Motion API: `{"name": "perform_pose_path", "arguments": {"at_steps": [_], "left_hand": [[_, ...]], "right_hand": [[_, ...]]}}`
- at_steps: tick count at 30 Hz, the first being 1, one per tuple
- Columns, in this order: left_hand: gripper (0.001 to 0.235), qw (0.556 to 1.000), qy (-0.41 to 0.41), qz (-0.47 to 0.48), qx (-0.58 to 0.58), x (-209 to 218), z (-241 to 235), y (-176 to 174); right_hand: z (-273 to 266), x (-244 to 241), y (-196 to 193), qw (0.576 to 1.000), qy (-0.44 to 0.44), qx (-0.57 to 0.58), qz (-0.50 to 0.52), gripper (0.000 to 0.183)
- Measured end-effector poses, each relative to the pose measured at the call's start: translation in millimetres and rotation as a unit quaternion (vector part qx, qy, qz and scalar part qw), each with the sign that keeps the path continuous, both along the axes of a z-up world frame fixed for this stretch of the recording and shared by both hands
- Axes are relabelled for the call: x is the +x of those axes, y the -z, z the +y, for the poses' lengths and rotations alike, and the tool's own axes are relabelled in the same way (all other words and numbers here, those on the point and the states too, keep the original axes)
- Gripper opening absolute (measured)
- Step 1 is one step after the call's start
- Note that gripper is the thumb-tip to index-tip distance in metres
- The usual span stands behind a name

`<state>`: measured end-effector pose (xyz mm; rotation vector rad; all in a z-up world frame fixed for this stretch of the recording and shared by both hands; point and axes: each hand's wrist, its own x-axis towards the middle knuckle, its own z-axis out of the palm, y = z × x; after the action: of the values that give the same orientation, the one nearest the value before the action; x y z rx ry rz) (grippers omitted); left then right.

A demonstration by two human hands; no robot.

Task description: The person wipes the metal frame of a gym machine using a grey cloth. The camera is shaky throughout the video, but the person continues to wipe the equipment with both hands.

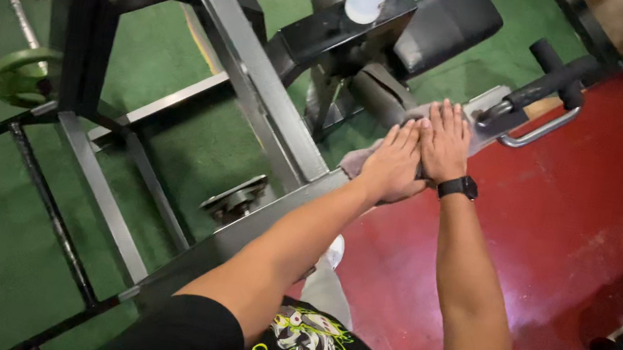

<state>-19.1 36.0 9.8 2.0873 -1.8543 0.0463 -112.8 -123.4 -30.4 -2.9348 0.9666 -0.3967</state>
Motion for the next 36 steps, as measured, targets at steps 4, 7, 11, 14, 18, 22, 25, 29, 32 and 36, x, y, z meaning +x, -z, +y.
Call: {"name": "perform_pose_path", "arguments": {"at_steps": [4, 7, 11, 14, 18, 22, 25, 29, 32, 36], "left_hand": [[0.104, 0.998, 0.025, 0.001, -0.056, 16.6, 83.7, 12.0], [0.092, 0.997, 0.056, 0.019, -0.047, 30.8, 182.8, -9.0], [0.084, 0.997, 0.064, -0.018, -0.036, 43.8, 302.1, -25.8], [0.082, 0.998, 0.06, -0.022, -0.028, 40.4, 362.1, -32.0], [0.074, 0.998, 0.056, -0.018, -0.008, 35.8, 378.8, -32.0], [0.075, 0.997, 0.068, -0.037, -0.032, 36.3, 301.6, -23.6], [0.072, 0.993, 0.091, -0.045, -0.056, 32.8, 214.7, -3.2], [0.081, 0.993, 0.099, -0.045, -0.053, 19.0, 95.5, 7.0], [0.094, 0.997, 0.064, -0.042, -0.025, 5.0, 26.1, 14.4], [0.1, 0.996, 0.045, -0.029, 0.066, 4.6, -4.1, -7.4]], "right_hand": [[89.7, 11.6, -16.7, 0.998, -0.022, -0.052, -0.025, 0.055], [173.4, 15.8, -9.9, 0.994, -0.053, -0.066, -0.065, 0.058], [295.2, 24.9, -18.2, 0.994, -0.082, -0.023, -0.061, 0.066], [359.5, 20.3, -35.3, 0.993, -0.102, 0.025, -0.058, 0.073], [354.4, 4.7, -39.5, 0.986, -0.152, 0.031, -0.068, 0.072], [269.8, 2.1, -43.5, 0.978, -0.185, -0.004, -0.096, 0.056], [176.0, -12.3, -19.2, 0.98, -0.178, -0.011, -0.088, 0.054], [77.2, -28.3, -12.3, 0.989, -0.109, -0.01, -0.097, 0.049], [29.1, -35.3, -5.2, 0.994, -0.035, 0.022, -0.102, 0.048], [5.9, -32.9, 4.2, 0.993, 0.03, 0.05, -0.1, 0.047]]}}
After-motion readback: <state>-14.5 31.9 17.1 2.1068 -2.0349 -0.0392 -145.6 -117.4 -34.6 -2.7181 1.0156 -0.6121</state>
